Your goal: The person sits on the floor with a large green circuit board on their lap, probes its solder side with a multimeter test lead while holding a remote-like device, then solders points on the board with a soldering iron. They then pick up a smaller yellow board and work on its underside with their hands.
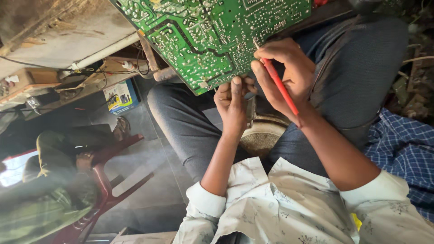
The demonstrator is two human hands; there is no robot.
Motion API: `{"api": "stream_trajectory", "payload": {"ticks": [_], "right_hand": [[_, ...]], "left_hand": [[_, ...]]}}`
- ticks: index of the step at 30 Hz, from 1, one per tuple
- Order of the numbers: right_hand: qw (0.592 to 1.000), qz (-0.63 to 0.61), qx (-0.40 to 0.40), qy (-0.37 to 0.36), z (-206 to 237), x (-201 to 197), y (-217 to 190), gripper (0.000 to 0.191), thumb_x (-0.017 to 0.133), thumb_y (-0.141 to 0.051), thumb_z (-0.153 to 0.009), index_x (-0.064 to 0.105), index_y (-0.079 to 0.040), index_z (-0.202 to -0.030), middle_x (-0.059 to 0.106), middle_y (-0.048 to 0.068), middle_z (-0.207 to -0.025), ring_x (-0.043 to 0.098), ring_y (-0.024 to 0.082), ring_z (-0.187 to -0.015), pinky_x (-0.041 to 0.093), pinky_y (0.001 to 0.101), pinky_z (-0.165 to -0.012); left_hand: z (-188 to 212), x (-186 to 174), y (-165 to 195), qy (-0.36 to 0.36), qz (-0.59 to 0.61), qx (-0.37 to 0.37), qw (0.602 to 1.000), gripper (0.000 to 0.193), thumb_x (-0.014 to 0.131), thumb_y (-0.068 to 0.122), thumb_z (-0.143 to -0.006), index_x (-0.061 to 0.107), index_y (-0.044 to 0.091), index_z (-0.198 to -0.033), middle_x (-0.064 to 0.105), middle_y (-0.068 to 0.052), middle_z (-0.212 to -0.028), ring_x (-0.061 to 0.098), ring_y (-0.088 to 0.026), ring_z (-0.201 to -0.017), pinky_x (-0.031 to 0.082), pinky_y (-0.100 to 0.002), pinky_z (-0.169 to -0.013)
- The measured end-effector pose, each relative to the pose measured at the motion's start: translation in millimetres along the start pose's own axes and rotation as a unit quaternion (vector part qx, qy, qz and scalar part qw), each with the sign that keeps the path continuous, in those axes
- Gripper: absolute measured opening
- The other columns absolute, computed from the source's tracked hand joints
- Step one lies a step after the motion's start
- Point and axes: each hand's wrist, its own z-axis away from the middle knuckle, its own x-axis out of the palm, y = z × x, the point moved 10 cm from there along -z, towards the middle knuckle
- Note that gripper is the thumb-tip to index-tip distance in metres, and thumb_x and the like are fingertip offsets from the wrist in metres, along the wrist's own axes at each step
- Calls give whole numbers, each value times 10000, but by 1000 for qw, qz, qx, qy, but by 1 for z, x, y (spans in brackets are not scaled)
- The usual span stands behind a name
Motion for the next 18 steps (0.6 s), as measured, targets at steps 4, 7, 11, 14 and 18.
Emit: {"api": "stream_trajectory", "payload": {"ticks": [4, 7, 11, 14, 18], "right_hand": [[1000, -25, -7, -4, 1, -6, 4, 206, 700, 90, -1003, 632, 32, -1188, 689, 153, -1128, 655, 202, -944, 540, 280, -876], [989, -123, 79, 28, 8, -6, 26, 231, 693, 45, -1092, 564, 20, -1282, 673, 116, -1130, 690, 126, -1004, 577, 243, -916], [995, -83, 58, 18, 9, -6, 29, 213, 701, 63, -1098, 576, 13, -1263, 682, 144, -1150, 688, 133, -1008, 588, 245, -906], [994, -95, 52, 22, 8, -5, 27, 204, 695, 59, -1100, 584, 10, -1264, 662, 145, -1188, 693, 146, -1042, 596, 248, -917], [999, -41, 15, 10, 1, -4, 10, 192, 719, 59, -1045, 621, 17, -1205, 682, 140, -1162, 704, 170, -990, 580, 269, -876]], "left_hand": [[-3, 2, 6, 8, 7, -12, 1000, 256, 592, 181, -1092, 651, -68, -1116, 711, -128, -1010, 674, -177, -826, 571, -338, -793], [-2, 6, 11, 1, -5, -4, 1000, 259, 584, 181, -1107, 654, -68, -1109, 712, -136, -1023, 673, -177, -838, 576, -345, -811], [-1, 6, 14, 2, -14, -11, 1000, 256, 581, 182, -1105, 653, -64, -1111, 710, -132, -1027, 669, -171, -841, 578, -343, -821], [0, 6, 15, 7, -19, -11, 1000, 251, 583, 178, -1103, 654, -62, -1112, 709, -128, -1023, 664, -165, -840, 581, -343, -827], [0, 9, 18, 4, -16, -4, 1000, 248, 585, 173, -1105, 660, -63, -1100, 712, -119, -1015, 665, -161, -832, 577, -335, -818]]}}
